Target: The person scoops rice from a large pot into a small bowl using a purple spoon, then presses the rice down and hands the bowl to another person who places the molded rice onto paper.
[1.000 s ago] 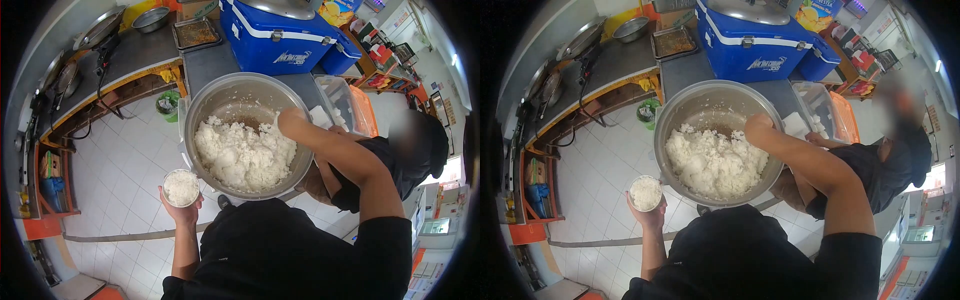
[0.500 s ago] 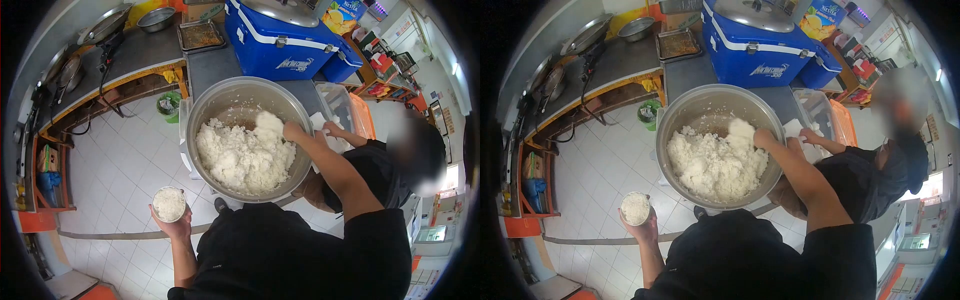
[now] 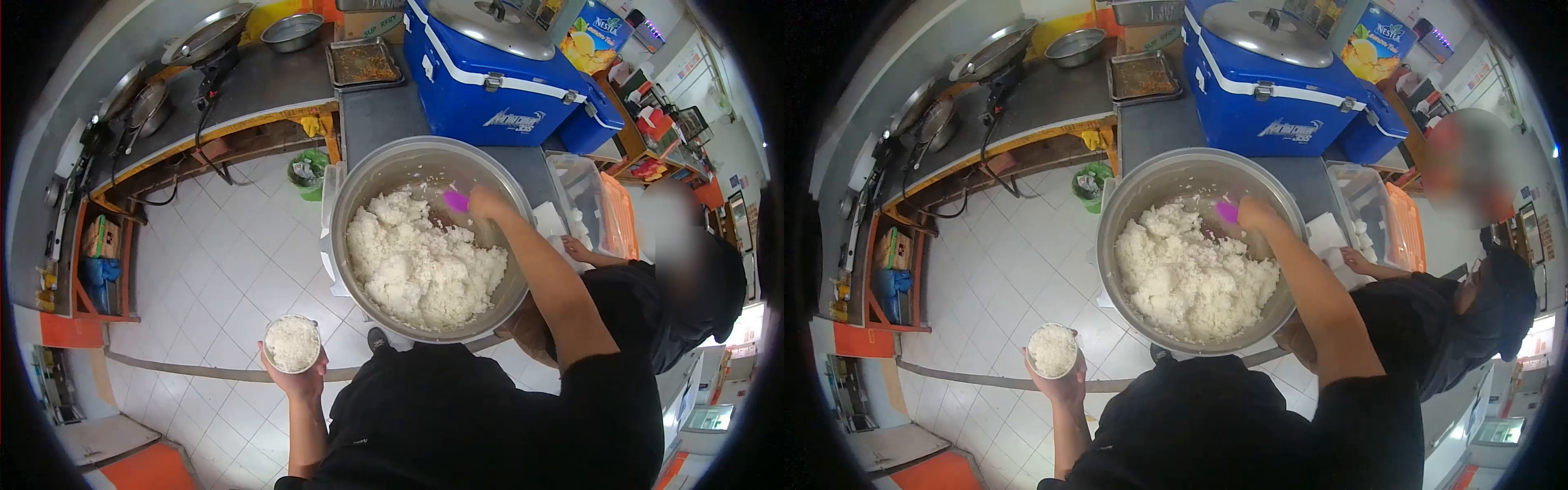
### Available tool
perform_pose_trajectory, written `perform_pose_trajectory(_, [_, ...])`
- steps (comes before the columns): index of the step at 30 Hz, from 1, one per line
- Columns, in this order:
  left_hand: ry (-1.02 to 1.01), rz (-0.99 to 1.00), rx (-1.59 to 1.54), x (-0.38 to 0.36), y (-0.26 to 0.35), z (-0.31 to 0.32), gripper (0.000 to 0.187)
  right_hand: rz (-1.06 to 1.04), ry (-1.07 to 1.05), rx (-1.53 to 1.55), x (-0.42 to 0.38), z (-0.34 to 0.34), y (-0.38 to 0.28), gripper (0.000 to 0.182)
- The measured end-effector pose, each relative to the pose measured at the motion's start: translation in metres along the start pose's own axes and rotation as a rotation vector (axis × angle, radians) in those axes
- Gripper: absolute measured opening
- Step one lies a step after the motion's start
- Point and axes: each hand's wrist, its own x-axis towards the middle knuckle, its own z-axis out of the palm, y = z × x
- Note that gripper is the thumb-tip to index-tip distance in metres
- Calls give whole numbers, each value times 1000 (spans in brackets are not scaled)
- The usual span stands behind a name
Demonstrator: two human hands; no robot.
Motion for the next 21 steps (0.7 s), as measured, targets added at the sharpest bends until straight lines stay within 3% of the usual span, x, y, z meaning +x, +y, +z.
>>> perform_pose_trajectory(2, [22,-16,-1,-4,-1,4,69,95,-500,420,65,15,10,19])
perform_pose_trajectory(4, [15,-16,14,-5,-4,5,68,-350,-515,556,88,33,-12,16])
perform_pose_trajectory(6, [-11,-11,58,-7,-7,0,68,-419,-555,690,99,45,-40,19])
perform_pose_trajectory(8, [-1,-13,26,-10,-9,3,68,-109,-616,828,87,35,-73,22])
perform_pose_trajectory(9, [6,-20,15,-12,-7,3,68,-186,-495,701,70,19,-82,24])
perform_pose_trajectory(12, [9,-7,25,-11,-9,-4,69,-513,-408,440,42,-2,-71,19])
perform_pose_trajectory(13, [53,-29,12,-13,-10,0,69,-650,-225,325,-3,-22,-84,27])
perform_pose_trajectory(15, [130,-64,-10,-8,-8,13,70,-640,-161,72,-64,-34,-110,23])
perform_pose_trajectory(19, [-44,-40,28,-3,-8,12,70,-589,25,-294,-138,-1,-124,25])
perform_pose_trajectory(21, [-89,-10,50,0,-9,12,70,-515,-6,-291,-142,-5,-138,26])
